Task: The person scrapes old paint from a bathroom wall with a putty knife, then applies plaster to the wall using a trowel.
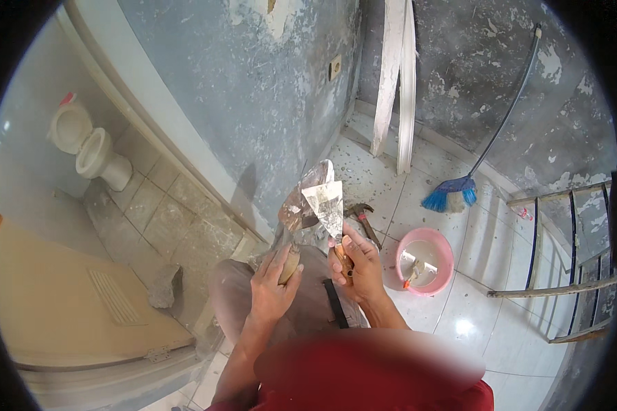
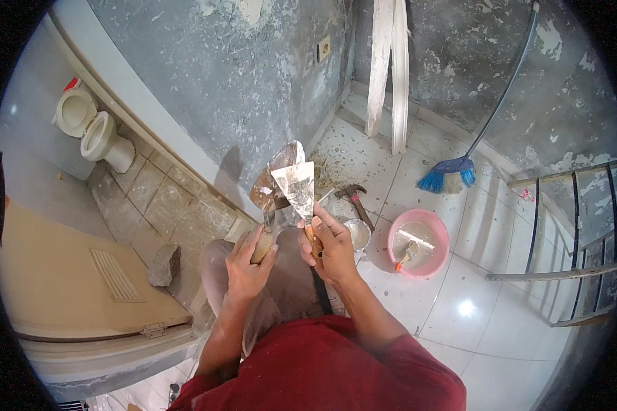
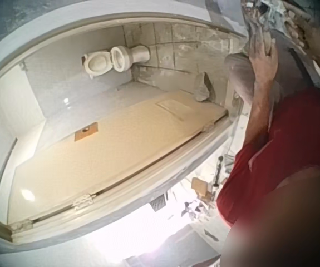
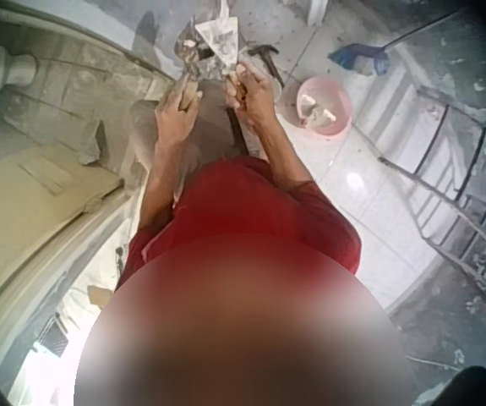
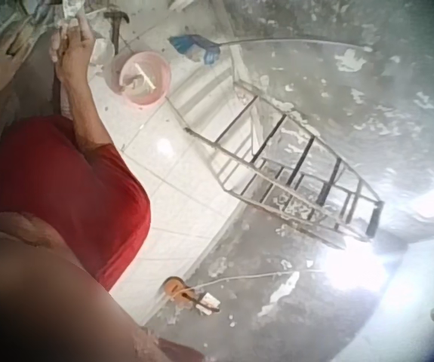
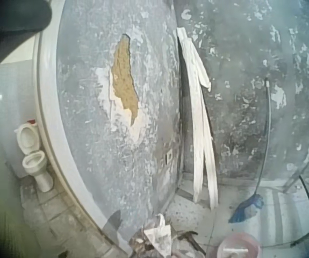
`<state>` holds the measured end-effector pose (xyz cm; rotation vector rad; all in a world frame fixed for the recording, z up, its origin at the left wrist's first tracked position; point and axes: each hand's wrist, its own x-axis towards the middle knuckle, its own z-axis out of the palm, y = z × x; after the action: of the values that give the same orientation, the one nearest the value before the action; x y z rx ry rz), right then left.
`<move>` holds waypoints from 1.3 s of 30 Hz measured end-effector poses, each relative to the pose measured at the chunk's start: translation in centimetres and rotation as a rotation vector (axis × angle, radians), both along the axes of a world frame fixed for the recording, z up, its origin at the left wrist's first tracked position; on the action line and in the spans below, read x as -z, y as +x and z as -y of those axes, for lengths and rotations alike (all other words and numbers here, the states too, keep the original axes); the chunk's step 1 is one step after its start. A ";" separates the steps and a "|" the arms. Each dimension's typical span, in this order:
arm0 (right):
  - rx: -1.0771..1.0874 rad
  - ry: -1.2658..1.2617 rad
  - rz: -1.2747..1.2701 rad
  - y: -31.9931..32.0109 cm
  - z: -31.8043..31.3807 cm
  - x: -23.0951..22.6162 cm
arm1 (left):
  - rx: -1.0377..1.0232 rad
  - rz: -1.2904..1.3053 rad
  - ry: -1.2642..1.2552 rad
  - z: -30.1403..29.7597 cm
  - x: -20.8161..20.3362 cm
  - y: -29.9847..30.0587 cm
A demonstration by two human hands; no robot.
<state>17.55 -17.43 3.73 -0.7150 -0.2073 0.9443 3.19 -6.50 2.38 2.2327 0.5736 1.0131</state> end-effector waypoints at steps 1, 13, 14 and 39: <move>-0.033 0.034 -0.003 0.5 -0.1 -0.2 | -0.005 -0.023 0.044 -0.4 0.4 -0.2; 0.094 0.004 0.565 9.8 -5.7 -10.0 | -0.278 -0.192 0.173 -5.1 1.7 -8.0; 0.159 0.076 0.667 11.4 -7.0 -10.9 | -0.359 -0.220 0.047 -4.8 1.3 -8.8; 1.091 0.111 1.527 27.4 -34.2 -15.1 | -0.851 0.283 -0.385 -5.4 2.7 -22.1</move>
<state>44.97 16.78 18.78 -1.1286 -1.0509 -0.7954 -18.92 -1.08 -0.34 1.4554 1.5013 1.4287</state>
